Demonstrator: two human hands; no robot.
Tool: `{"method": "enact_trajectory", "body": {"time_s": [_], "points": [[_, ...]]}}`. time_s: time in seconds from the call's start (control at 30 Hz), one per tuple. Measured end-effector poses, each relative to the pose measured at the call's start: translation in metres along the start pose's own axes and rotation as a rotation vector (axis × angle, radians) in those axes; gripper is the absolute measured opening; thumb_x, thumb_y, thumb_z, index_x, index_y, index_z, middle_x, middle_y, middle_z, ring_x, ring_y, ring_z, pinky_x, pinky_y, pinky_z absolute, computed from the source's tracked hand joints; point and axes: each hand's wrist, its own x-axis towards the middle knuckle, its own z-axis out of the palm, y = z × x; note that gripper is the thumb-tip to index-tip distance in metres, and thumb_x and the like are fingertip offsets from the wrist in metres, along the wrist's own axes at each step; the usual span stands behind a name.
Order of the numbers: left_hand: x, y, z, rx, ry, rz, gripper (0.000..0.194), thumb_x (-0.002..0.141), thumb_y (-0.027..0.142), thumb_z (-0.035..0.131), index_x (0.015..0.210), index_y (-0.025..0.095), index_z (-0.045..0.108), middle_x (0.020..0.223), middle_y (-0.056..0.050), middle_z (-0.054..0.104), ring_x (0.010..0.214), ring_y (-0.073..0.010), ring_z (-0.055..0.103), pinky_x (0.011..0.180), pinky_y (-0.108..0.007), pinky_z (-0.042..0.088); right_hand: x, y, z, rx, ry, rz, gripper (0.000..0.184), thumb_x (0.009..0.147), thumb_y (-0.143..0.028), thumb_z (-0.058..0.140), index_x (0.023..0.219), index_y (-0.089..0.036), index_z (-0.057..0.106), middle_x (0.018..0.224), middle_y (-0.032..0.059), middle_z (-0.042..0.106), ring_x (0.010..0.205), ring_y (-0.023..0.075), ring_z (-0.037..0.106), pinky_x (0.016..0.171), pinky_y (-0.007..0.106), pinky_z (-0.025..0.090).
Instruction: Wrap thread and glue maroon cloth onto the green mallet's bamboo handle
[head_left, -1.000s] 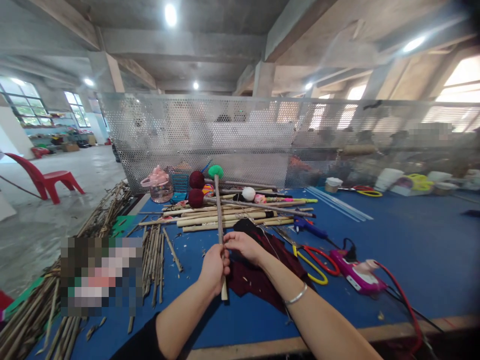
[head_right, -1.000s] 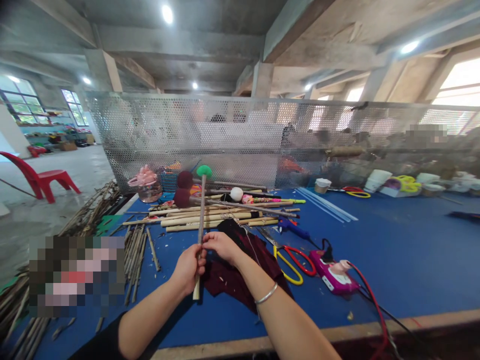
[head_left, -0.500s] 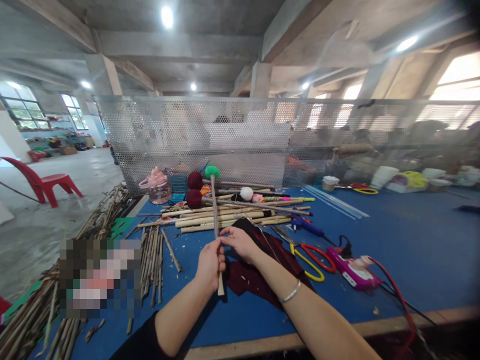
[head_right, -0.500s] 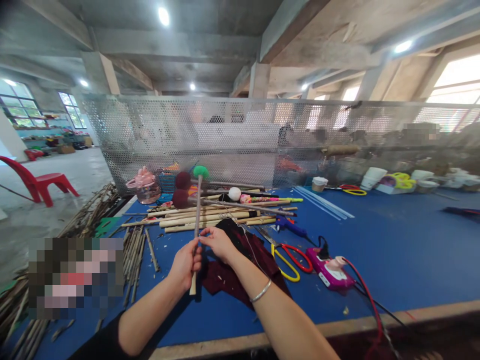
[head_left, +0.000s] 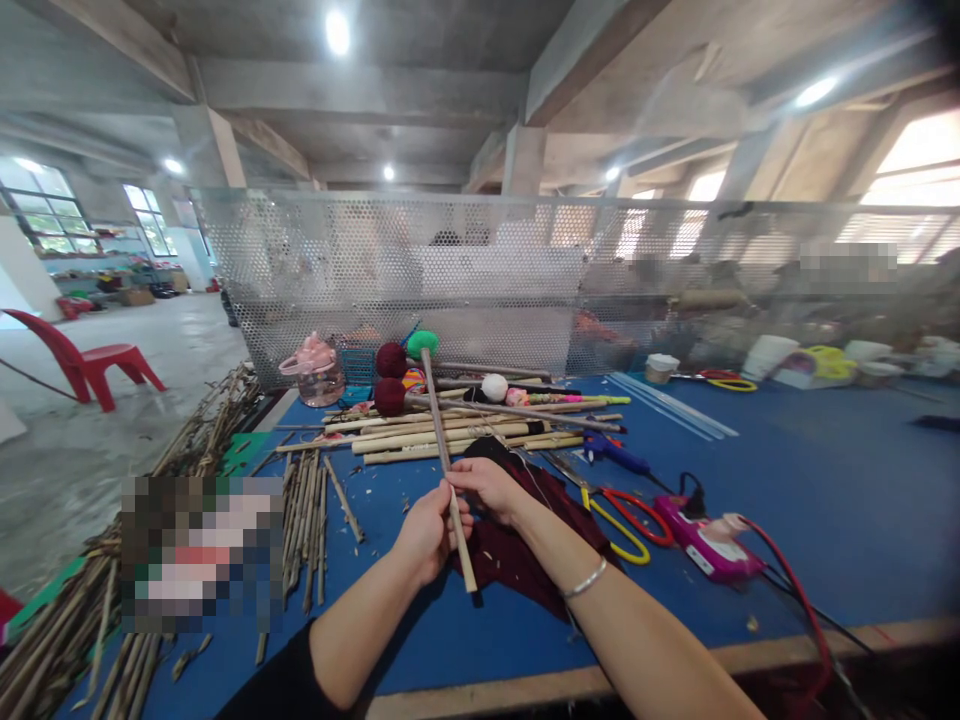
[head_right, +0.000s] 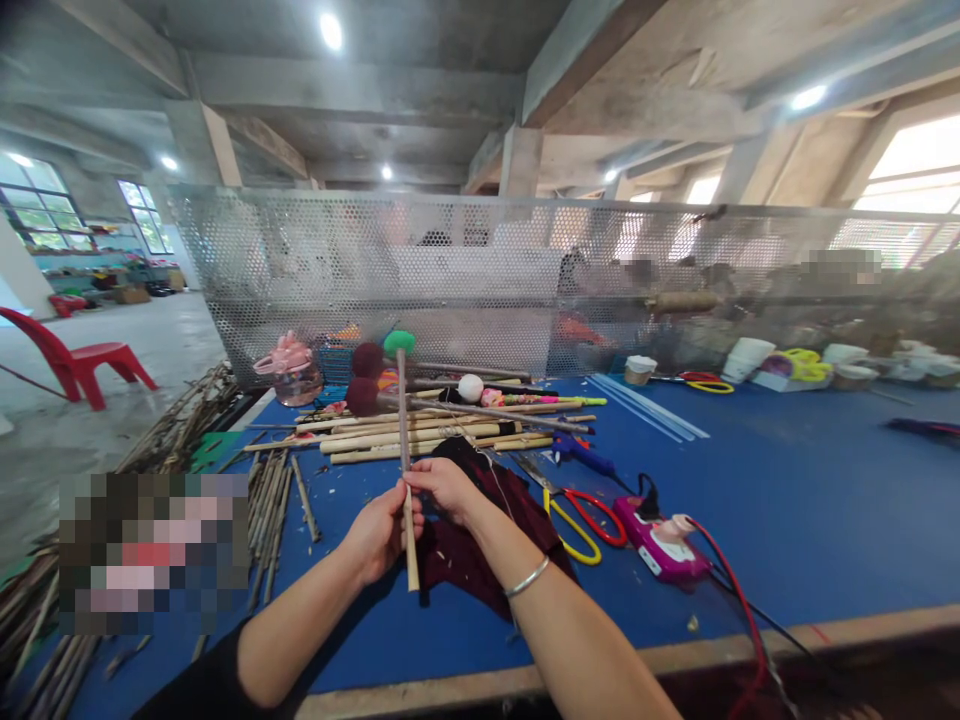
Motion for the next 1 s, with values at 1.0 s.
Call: {"method": "enact_trajectory", "body": {"time_s": [1.0], "points": [[0.003, 0.003, -0.012, 0.149, -0.234, 0.017, 0.018, 0.074, 0.028, 0.061, 0.076, 0.013, 0.052, 0.073, -0.005, 0.064, 0.062, -0.0114, 0.062, 0.059, -0.023, 0.049, -0.005, -0.001, -0.013, -0.023, -0.136, 0.025, 0.035, 0.059, -0.038, 0.073, 0.072, -0.011, 0.054, 0.051, -0.0055, 0.051, 0.039, 0.0027, 0.039, 0.040, 0.017, 0.023]]}}
